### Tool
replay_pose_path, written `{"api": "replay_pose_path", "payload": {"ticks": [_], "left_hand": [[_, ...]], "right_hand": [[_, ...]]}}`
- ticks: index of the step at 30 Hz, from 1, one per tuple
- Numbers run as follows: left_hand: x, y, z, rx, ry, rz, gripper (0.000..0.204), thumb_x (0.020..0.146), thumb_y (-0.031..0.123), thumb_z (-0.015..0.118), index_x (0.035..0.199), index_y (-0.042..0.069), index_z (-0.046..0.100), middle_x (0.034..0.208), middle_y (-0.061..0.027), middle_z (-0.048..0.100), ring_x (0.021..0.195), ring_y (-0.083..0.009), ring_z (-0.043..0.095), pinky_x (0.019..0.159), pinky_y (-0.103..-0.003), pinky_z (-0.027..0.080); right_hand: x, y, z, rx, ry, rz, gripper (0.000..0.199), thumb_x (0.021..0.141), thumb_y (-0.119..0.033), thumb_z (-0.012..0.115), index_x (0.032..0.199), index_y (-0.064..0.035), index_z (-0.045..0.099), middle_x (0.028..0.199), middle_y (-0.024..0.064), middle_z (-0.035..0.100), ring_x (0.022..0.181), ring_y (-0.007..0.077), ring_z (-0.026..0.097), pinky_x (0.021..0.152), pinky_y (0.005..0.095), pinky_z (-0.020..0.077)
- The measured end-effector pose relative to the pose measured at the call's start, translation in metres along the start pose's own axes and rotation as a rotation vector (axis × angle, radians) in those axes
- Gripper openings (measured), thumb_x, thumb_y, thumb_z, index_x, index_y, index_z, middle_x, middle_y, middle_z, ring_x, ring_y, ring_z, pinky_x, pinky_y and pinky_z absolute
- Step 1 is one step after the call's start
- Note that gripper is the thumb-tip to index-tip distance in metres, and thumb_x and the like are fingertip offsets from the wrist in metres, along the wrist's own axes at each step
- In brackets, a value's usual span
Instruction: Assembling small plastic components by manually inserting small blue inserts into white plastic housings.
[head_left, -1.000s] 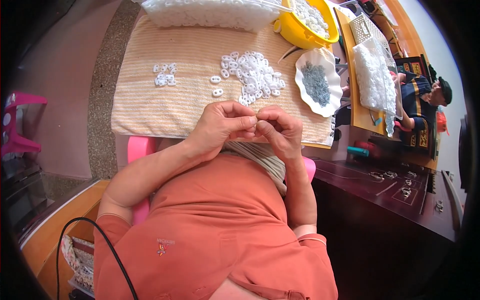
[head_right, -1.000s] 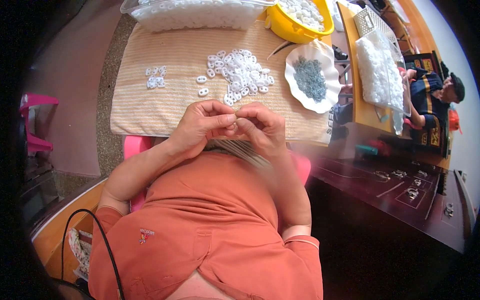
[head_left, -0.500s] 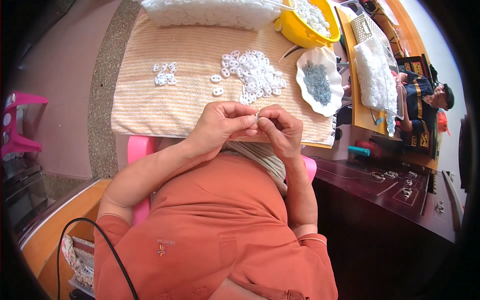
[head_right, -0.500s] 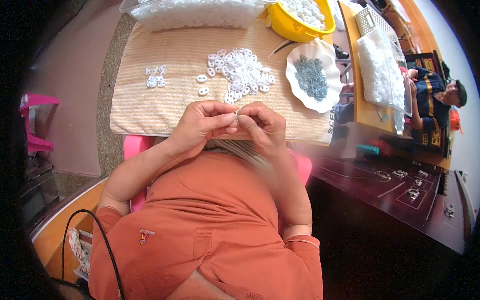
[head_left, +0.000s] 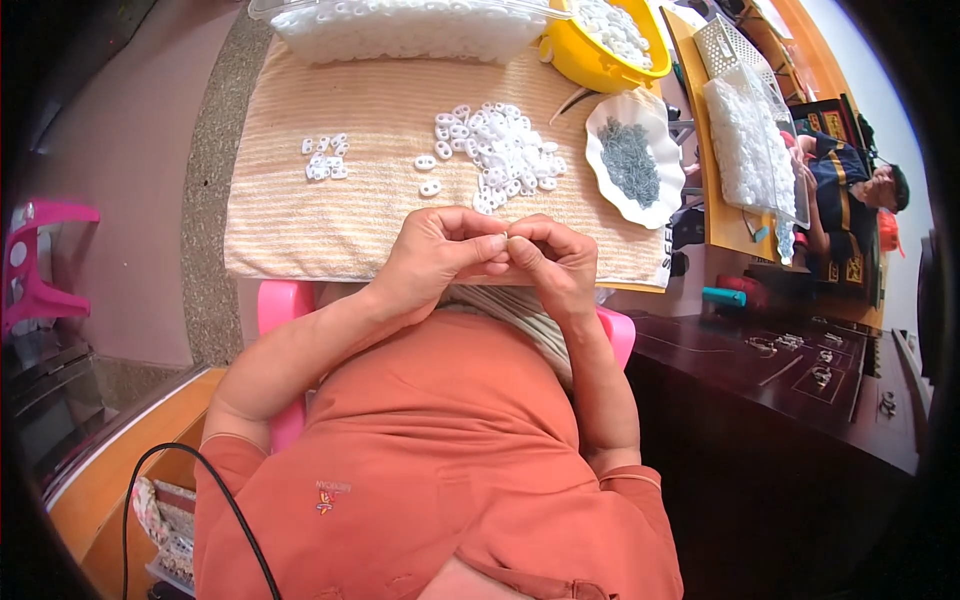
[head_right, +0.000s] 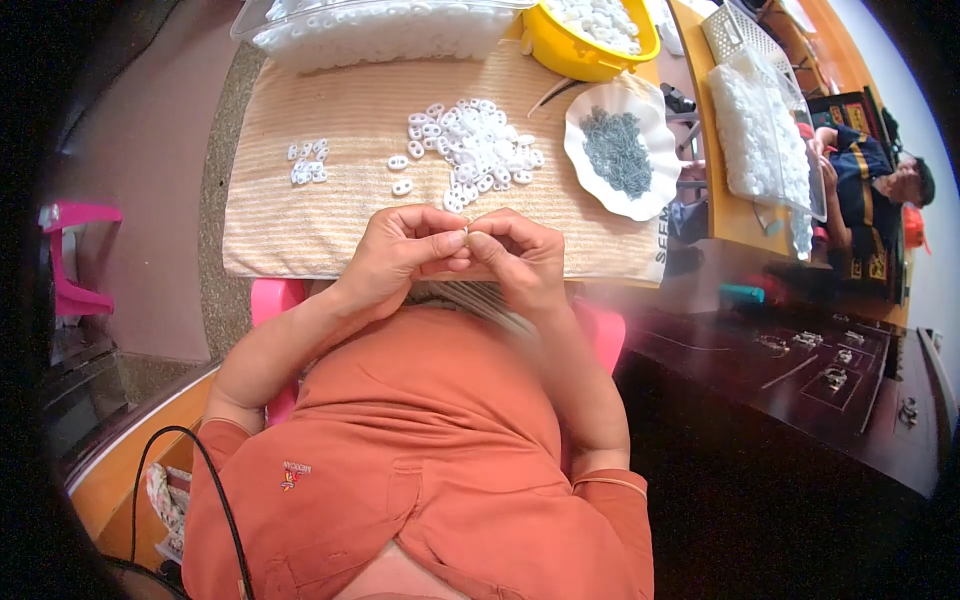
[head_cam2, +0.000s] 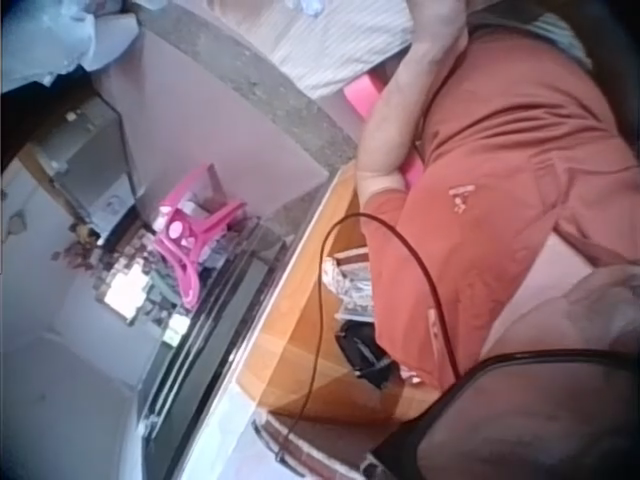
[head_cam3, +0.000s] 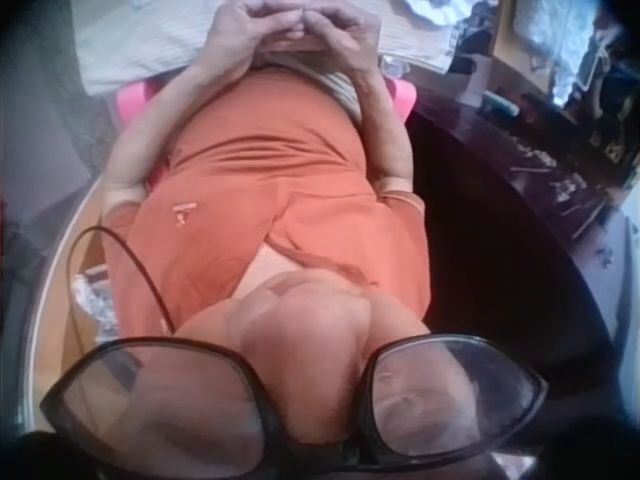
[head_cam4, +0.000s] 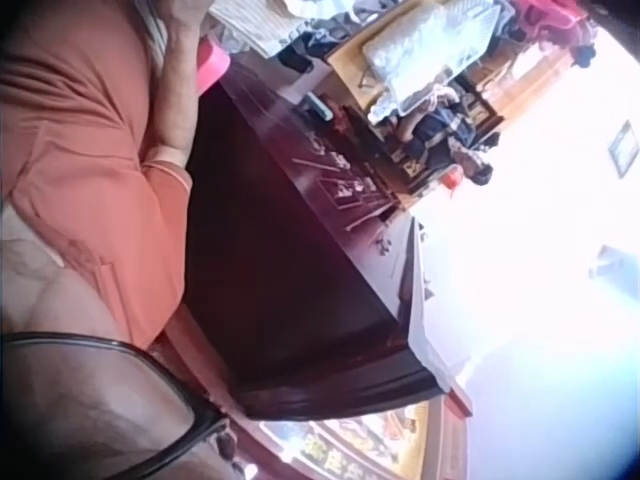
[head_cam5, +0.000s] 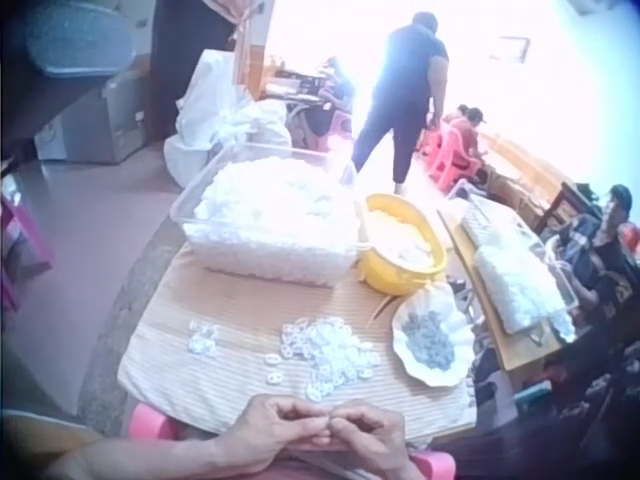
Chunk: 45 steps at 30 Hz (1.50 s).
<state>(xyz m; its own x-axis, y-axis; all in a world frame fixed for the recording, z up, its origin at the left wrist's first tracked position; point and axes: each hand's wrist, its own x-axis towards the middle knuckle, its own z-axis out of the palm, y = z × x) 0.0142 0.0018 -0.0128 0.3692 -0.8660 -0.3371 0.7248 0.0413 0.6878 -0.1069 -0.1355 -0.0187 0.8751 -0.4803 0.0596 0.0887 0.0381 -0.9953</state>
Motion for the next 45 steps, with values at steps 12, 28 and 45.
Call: {"api": "replay_pose_path", "payload": {"ticks": [12,28,45], "left_hand": [[-0.002,0.004,0.001,-0.045,-0.010,-0.021,0.015,0.086,0.006,0.067,0.100,0.000,0.065,0.085,-0.0076,0.067,0.077,-0.0135,0.064,0.074,-0.027,0.056],[-0.001,0.004,0.002,-0.018,0.034,-0.063,0.014,0.084,0.005,0.068,0.097,-0.001,0.064,0.087,-0.0082,0.067,0.073,-0.0149,0.066,0.068,-0.026,0.057],[0.000,0.003,0.002,-0.025,0.036,-0.059,0.013,0.085,0.005,0.067,0.097,-0.001,0.064,0.088,-0.0075,0.066,0.075,-0.0141,0.066,0.069,-0.026,0.057]], "right_hand": [[0.003,-0.007,-0.002,0.192,-0.006,0.078,0.008,0.085,0.002,0.066,0.093,0.0038,0.064,0.090,0.0080,0.065,0.078,0.0112,0.062,0.071,0.0230,0.0512],[0.015,-0.014,-0.026,-0.160,0.094,0.084,0.011,0.086,0.000,0.066,0.096,0.0036,0.067,0.088,0.0074,0.065,0.070,0.0100,0.061,0.060,0.0220,0.0491],[0.045,-0.013,-0.029,-1.312,0.091,-0.209,0.013,0.088,-0.017,0.061,0.093,-0.0044,0.062,0.091,0.0122,0.062,0.075,0.0339,0.063,0.065,0.0416,0.0494]]}}
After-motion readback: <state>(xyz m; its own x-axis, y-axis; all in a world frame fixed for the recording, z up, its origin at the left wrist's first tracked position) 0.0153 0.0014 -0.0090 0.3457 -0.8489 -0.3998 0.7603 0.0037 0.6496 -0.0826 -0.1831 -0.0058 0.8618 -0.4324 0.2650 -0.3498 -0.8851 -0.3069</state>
